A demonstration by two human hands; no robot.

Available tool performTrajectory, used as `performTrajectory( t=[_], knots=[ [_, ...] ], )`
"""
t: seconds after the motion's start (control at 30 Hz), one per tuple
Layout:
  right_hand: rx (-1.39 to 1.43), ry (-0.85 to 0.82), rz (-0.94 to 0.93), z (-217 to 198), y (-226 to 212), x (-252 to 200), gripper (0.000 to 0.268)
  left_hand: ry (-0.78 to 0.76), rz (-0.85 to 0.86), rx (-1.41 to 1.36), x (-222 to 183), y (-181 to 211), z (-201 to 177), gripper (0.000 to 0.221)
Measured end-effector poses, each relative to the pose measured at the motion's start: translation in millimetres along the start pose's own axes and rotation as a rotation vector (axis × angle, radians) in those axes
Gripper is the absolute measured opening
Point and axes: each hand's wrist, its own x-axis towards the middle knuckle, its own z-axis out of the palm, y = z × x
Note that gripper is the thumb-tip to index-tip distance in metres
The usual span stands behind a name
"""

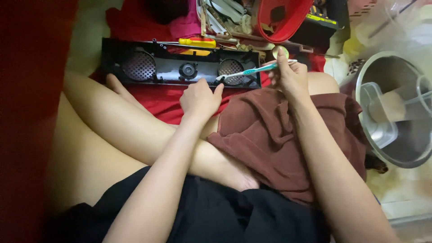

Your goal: The person sits on the floor with a black speaker enclosure on their lap. They use a yellow-handled screwdriver to unscrew and pry parts of the speaker, handle a white plastic piece, dip a toothbrush in a bowl of water, and scrub the speaker grille and body with the toothbrush.

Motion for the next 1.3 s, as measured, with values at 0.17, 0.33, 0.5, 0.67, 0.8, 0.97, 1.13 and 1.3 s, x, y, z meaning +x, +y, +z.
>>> performTrajectory(
  t=[0.17,0.33,0.5,0.67,0.8,0.97,1.13,1.3],
  knots=[
    [0.099,0.131,-0.052,5,0,-5,0.040,-0.039,-0.038,0.008,-2,8,3,0.055],
    [0.092,0.149,-0.124,9,3,-6,0.036,-0.017,-0.097,0.020,2,13,11,0.054],
    [0.157,0.192,-0.153,15,-6,-18,0.036,0.017,-0.111,0.055,0,13,12,0.054],
    [0.189,0.215,-0.177,17,-9,-21,0.035,-0.001,-0.109,0.042,-3,16,9,0.054],
    [0.219,0.226,-0.190,18,-10,-19,0.034,-0.030,-0.110,0.054,-2,16,10,0.054],
    [0.254,0.231,-0.198,18,-5,-18,0.037,0.046,0.075,0.003,-4,17,15,0.045],
    [0.263,0.213,-0.201,18,-6,-17,0.036,0.053,0.126,-0.023,-1,17,19,0.043],
    [0.257,0.223,-0.202,18,-5,-18,0.039,0.088,0.146,-0.072,-2,17,18,0.037]
  ],
)
